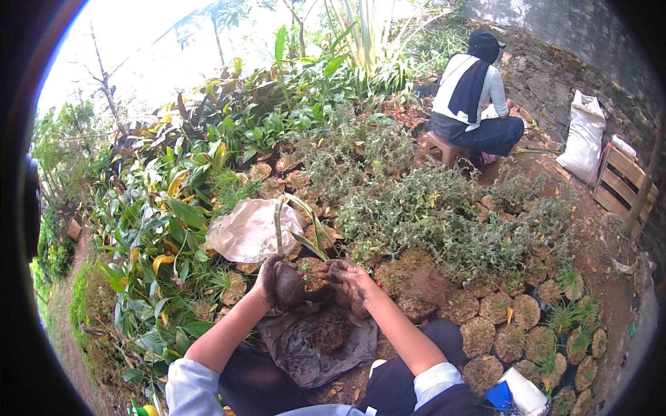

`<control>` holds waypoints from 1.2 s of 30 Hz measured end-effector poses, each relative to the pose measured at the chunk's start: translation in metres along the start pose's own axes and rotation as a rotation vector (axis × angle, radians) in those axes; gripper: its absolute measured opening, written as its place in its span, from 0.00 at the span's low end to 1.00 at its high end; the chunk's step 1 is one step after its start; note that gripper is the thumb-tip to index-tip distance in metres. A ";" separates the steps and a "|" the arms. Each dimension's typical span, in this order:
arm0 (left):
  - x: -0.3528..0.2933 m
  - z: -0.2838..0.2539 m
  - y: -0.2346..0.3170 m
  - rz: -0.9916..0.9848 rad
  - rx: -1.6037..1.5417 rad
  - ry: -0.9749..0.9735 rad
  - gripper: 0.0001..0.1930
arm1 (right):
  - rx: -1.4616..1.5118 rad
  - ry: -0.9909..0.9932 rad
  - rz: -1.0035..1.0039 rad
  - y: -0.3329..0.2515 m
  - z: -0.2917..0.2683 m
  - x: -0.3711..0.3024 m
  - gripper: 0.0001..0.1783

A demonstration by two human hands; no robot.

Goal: The person sits on the ground and repeatedly packs soil around the base of small potted plants using both hands. They handle multiple plants one at a time, pressing and shaping the soil to secure each plant in its pot.

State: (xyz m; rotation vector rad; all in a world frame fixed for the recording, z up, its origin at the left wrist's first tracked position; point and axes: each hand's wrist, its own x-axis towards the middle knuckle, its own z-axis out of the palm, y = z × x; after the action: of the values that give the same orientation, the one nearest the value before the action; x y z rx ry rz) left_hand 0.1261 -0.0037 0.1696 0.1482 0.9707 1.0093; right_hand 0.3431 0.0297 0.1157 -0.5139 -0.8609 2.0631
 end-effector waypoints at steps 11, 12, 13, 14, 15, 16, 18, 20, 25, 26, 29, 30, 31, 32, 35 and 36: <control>0.003 -0.003 0.000 0.020 -0.028 -0.008 0.17 | 0.022 0.078 -0.015 0.013 -0.007 0.002 0.16; 0.002 -0.003 -0.001 0.020 -0.028 -0.013 0.17 | 0.107 0.057 -0.016 0.012 -0.004 0.002 0.16; 0.002 -0.002 -0.001 0.029 -0.021 -0.009 0.17 | 0.061 0.057 -0.051 0.011 -0.001 0.000 0.16; 0.001 0.000 -0.001 0.038 -0.015 -0.005 0.17 | 0.016 0.057 -0.086 0.010 0.002 -0.002 0.16; 0.001 0.002 -0.001 0.045 -0.007 -0.003 0.17 | -0.031 0.059 -0.124 0.010 0.002 -0.003 0.16; 0.000 0.005 -0.002 0.050 -0.007 -0.015 0.17 | -0.061 0.094 -0.100 0.010 -0.002 -0.003 0.16; -0.002 0.009 -0.003 0.063 -0.008 -0.037 0.17 | -0.121 0.163 -0.051 0.011 -0.011 -0.001 0.16; 0.003 0.007 -0.004 0.072 -0.016 -0.052 0.17 | -0.155 0.161 -0.038 0.012 -0.012 -0.001 0.16; 0.012 0.008 -0.005 0.056 -0.025 -0.046 0.17 | -0.021 0.063 -0.071 0.008 -0.005 -0.003 0.16; 0.010 0.010 -0.005 0.054 -0.025 -0.045 0.17 | 0.014 0.056 -0.077 0.008 -0.003 -0.002 0.15; 0.006 0.016 -0.005 0.034 -0.048 -0.043 0.17 | 0.204 0.021 -0.037 0.012 -0.017 0.000 0.11; 0.006 0.016 -0.005 0.026 -0.060 -0.042 0.17 | 0.282 0.004 -0.012 0.015 -0.025 0.001 0.10; 0.008 0.017 -0.005 0.019 -0.057 -0.047 0.17 | 0.272 0.010 -0.021 0.019 -0.033 0.002 0.10; 0.010 0.017 -0.005 0.011 -0.055 -0.052 0.17 | 0.262 0.017 -0.031 0.023 -0.042 0.003 0.11; 0.013 0.013 -0.005 0.012 -0.042 -0.069 0.17 | 0.252 -0.002 0.018 0.021 -0.042 0.002 0.11; 0.013 0.012 -0.006 0.013 -0.038 -0.076 0.17 | 0.252 -0.011 0.048 0.018 -0.039 0.000 0.11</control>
State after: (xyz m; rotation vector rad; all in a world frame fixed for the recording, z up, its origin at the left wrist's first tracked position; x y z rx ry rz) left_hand 0.1409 0.0068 0.1650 0.1604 0.8825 1.0266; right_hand 0.3571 0.0375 0.0761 -0.3883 -0.5879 2.1811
